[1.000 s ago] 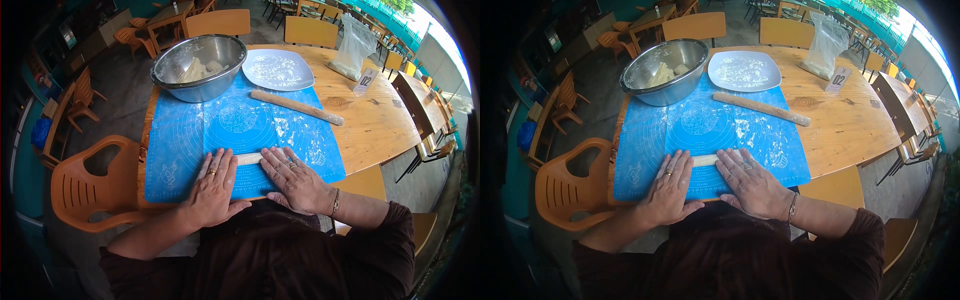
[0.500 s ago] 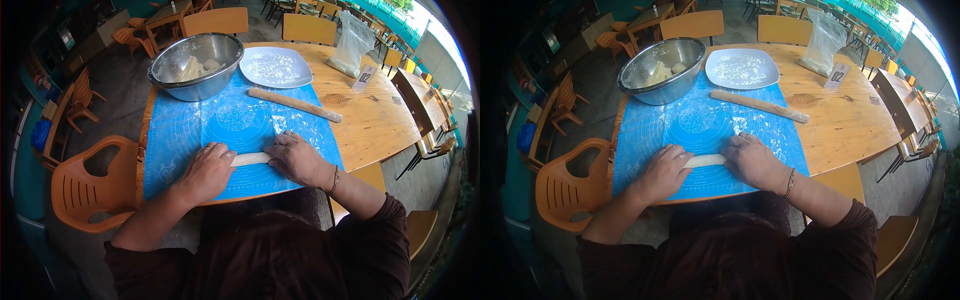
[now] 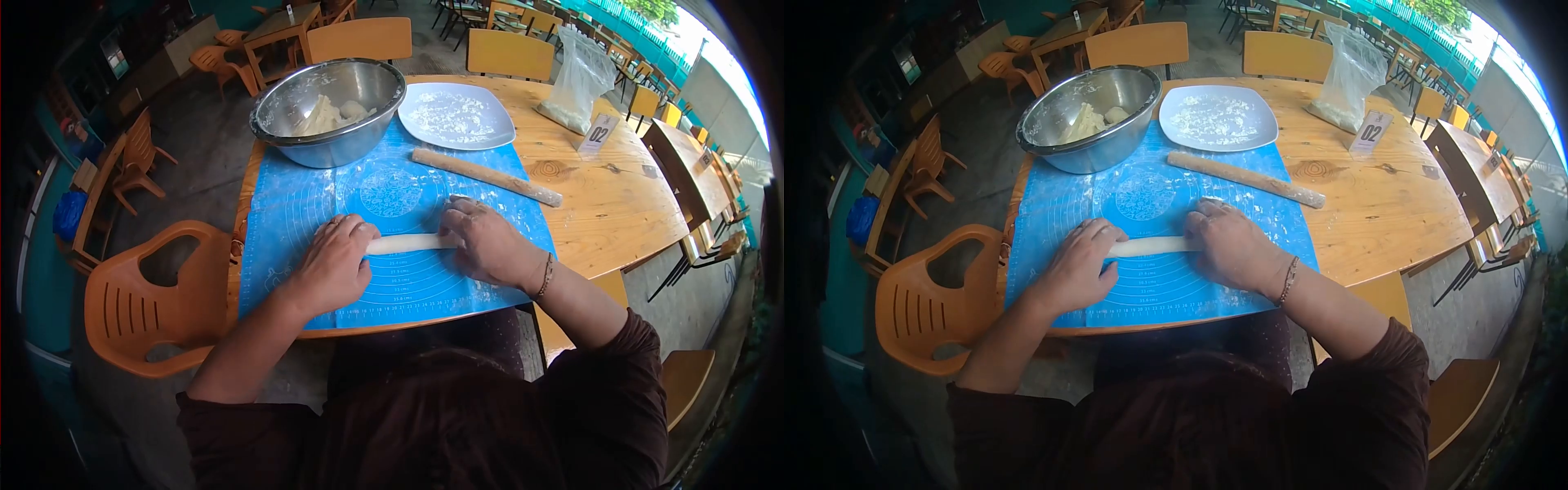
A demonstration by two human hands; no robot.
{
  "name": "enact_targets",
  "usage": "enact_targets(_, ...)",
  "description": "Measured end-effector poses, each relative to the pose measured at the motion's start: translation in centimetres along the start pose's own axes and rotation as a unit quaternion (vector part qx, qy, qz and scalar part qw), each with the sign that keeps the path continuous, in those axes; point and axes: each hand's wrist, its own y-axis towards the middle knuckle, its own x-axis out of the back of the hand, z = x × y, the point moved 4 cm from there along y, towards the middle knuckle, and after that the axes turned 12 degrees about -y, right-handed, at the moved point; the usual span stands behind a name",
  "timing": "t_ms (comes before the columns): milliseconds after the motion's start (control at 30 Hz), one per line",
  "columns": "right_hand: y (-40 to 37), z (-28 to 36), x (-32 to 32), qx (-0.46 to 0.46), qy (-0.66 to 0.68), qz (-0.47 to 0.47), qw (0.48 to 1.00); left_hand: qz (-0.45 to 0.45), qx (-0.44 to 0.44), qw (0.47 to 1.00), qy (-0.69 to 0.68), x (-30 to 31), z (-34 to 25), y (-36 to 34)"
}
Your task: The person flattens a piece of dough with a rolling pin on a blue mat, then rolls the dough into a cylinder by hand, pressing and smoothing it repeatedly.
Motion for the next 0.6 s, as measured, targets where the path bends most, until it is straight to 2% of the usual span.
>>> enact_targets(33,0.1,-0.2,0.4,0.009,0.04,0.021,0.999,0.0,0.002,1.0,0.0,0.8,-0.4,0.3)
enact_targets(67,0.6,-0.3,0.3,0.01,0.041,0.023,0.999,0.022,0.052,0.996,-0.075,1.6,-0.3,1.0)
enact_targets(100,1.2,-0.6,0.6,-0.017,0.06,-0.023,0.998,0.045,0.103,0.983,-0.148,1.9,0.0,1.5)
enact_targets(133,1.8,-0.8,1.0,-0.043,0.077,-0.072,0.993,0.046,0.102,0.982,-0.149,1.7,0.3,2.2)
enact_targets(167,2.8,-0.9,0.3,-0.054,0.1,-0.026,0.993,0.031,0.094,0.988,-0.121,1.2,0.8,3.0)
enact_targets(200,3.2,-0.6,-0.8,-0.054,0.099,-0.029,0.993,0.016,0.084,0.992,-0.092,0.6,1.2,3.7)
enact_targets(267,3.4,0.7,-2.9,-0.005,-0.015,-0.048,0.999,0.047,0.102,0.991,-0.077,-2.1,1.9,3.8)
enact_targets(300,3.2,1.4,-3.7,0.012,-0.035,-0.003,0.999,0.08,0.124,0.987,-0.064,-3.1,2.0,3.4)
enact_targets(400,1.2,2.5,-5.5,0.018,-0.084,0.022,0.996,0.119,0.089,0.989,-0.008,-4.1,1.5,1.7)
enact_targets(467,0.1,2.7,-5.5,0.03,-0.089,0.013,0.995,0.111,0.085,0.99,-0.02,-4.2,1.0,0.7)
enact_targets(600,-2.4,4.1,-4.2,0.057,-0.084,-0.017,0.995,0.137,0.036,0.988,0.061,-3.9,-1.1,-0.9)
